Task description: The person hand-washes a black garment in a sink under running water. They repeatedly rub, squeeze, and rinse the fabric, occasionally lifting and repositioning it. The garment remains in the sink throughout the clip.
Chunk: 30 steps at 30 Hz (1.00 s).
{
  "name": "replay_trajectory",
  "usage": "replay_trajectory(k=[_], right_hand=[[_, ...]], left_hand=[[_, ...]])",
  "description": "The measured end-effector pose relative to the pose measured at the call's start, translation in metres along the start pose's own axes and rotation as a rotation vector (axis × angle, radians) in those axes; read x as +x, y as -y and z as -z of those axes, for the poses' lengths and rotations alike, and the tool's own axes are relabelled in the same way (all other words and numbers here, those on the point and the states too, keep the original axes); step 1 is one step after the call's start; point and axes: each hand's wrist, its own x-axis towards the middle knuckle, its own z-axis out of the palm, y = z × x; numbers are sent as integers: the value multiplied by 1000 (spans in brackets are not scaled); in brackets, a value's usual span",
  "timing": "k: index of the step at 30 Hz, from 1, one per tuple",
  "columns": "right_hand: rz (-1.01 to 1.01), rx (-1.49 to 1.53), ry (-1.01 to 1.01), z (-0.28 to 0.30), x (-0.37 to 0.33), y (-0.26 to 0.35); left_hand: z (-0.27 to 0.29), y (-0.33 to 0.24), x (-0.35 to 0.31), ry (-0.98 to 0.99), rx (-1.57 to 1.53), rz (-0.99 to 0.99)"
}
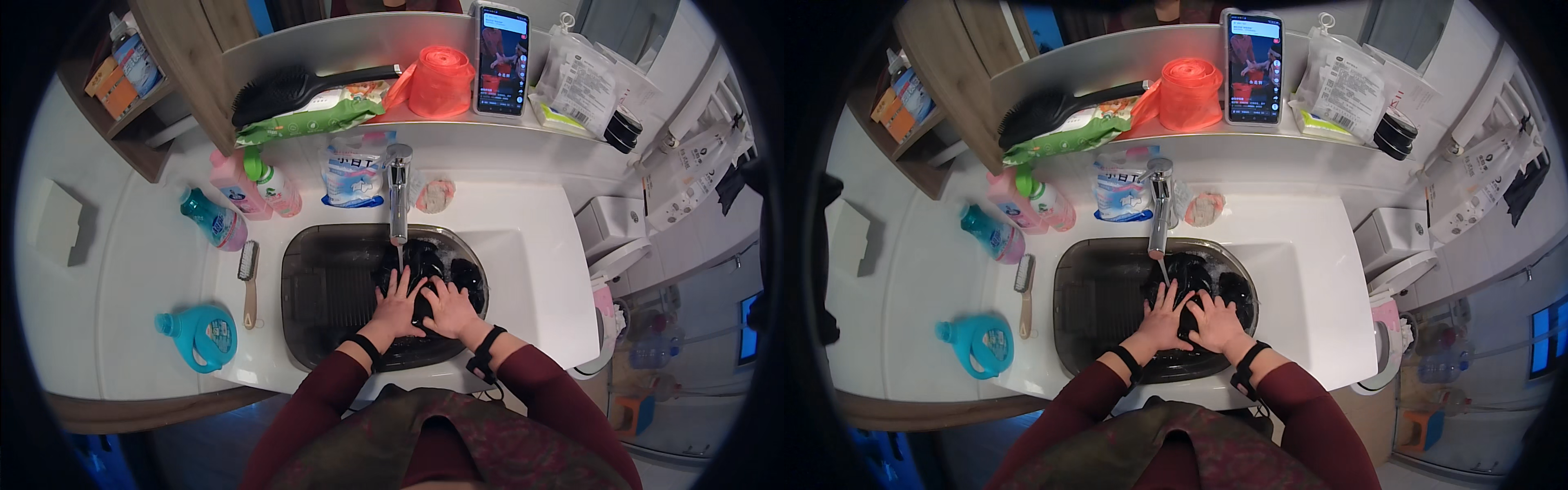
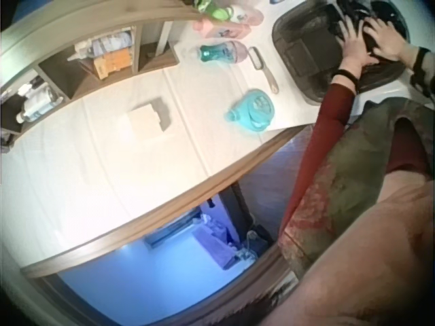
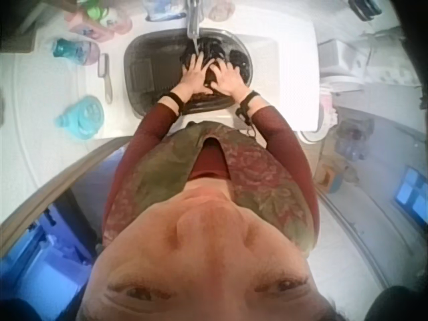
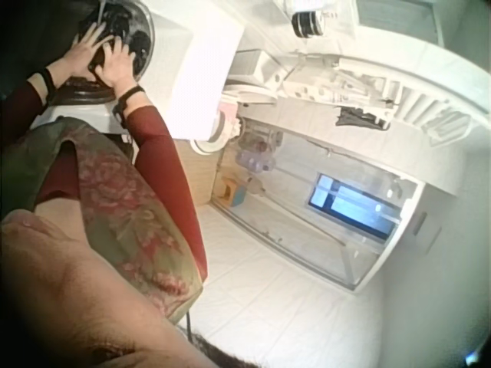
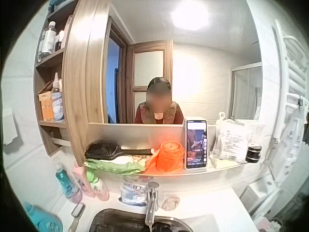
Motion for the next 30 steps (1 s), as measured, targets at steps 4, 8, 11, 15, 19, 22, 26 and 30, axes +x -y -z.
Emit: replay_trajectory(k=[4,8,11,15,19,22,26,30], right_hand=[[-19,31,-30,-1,25,-7],[-65,265,-33,0,55,-28],[-139,430,-80,-4,66,-41],[-436,814,-289,-8,43,-45],[-363,1112,-380,0,-8,-35],[-255,1301,-337,12,-40,-21],[-175,1629,-220,21,-71,-14],[-588,2240,-294,23,-81,-25]], left_hand=[[5,3,12,41,19,75],[11,7,25,46,-70,97],[11,8,28,56,-100,106],[11,4,17,-7,-230,97],[18,-11,4,-143,-375,97],[17,-29,-2,-183,-144,157],[16,-33,-7,-230,-125,130],[19,-13,-22,-358,-243,-90]])
